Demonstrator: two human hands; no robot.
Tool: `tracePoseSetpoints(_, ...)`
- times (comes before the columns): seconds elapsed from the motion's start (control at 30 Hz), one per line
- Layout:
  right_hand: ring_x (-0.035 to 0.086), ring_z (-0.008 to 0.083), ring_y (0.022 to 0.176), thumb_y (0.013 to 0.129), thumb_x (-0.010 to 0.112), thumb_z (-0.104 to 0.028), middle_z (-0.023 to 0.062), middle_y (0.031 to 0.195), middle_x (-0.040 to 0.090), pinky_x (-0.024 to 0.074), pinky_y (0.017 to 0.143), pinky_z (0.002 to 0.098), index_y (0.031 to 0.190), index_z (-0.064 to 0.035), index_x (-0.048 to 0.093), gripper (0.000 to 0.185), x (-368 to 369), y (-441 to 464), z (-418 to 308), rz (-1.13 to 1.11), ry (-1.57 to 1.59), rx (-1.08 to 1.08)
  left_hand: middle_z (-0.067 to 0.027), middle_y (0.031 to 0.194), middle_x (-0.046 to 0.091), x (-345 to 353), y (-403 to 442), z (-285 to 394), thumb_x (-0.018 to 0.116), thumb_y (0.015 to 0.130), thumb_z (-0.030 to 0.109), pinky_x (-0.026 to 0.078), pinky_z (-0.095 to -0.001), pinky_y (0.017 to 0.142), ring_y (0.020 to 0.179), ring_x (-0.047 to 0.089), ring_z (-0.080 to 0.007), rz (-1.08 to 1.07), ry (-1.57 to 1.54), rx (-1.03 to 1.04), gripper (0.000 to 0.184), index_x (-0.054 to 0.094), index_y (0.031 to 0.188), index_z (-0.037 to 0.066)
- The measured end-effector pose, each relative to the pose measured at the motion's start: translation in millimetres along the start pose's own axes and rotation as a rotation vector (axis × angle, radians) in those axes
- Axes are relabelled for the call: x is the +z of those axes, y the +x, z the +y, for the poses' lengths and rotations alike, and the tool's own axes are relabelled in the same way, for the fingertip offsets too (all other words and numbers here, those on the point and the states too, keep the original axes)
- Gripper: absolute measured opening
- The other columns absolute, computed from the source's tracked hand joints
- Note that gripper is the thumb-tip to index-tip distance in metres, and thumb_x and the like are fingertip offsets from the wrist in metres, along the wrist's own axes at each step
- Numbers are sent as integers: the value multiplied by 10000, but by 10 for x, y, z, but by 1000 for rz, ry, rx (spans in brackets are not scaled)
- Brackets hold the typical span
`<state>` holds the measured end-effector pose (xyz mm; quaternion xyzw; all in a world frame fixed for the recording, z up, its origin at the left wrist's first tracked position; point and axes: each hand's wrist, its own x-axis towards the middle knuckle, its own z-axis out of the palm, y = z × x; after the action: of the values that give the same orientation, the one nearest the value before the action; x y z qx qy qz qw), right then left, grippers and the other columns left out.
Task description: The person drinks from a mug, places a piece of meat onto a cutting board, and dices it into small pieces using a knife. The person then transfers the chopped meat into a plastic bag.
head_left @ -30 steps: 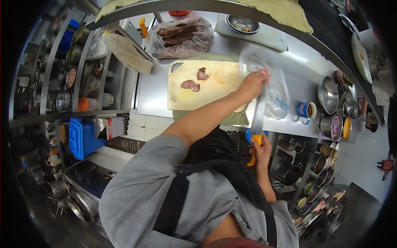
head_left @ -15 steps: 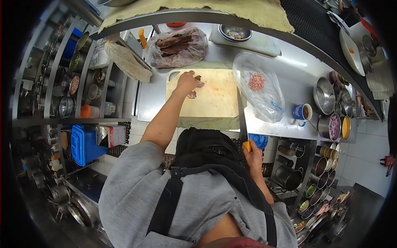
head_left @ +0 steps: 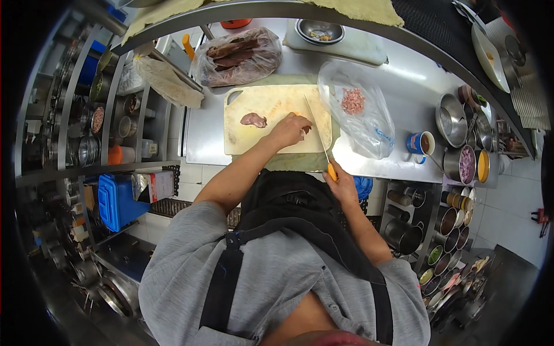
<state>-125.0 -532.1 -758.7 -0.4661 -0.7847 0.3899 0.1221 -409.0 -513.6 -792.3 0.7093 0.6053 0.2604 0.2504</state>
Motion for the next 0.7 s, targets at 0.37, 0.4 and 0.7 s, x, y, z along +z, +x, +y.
tracePoseSetpoints(0.37,585,207,518,1043,526,-335,111,631,606,475,545,362,1267,-36,629,388,5,250,-68,-62,62,23,-131,808,680,140,7,46,677,789,92,526,-432,769,829,621,-336,216,154,-74,62,697,808,36)
tracePoseSetpoints(0.4,585,207,518,1043,526,-335,111,631,606,475,545,362,1267,-36,629,388,9,303,-91,-62,62,30,-126,806,673,140,7,59,678,791,96,525,-425,765,826,618,-328,241,158,-44,60,694,803,39)
tracePoseSetpoints(0.7,567,210,465,1041,519,-366,125,613,588,475,522,371,1212,-36,645,393,230,722,-93,-131,41,71,-118,813,643,221,8,-10,664,785,62,517,-408,771,836,599,-317,302,198,15,32,673,808,42)
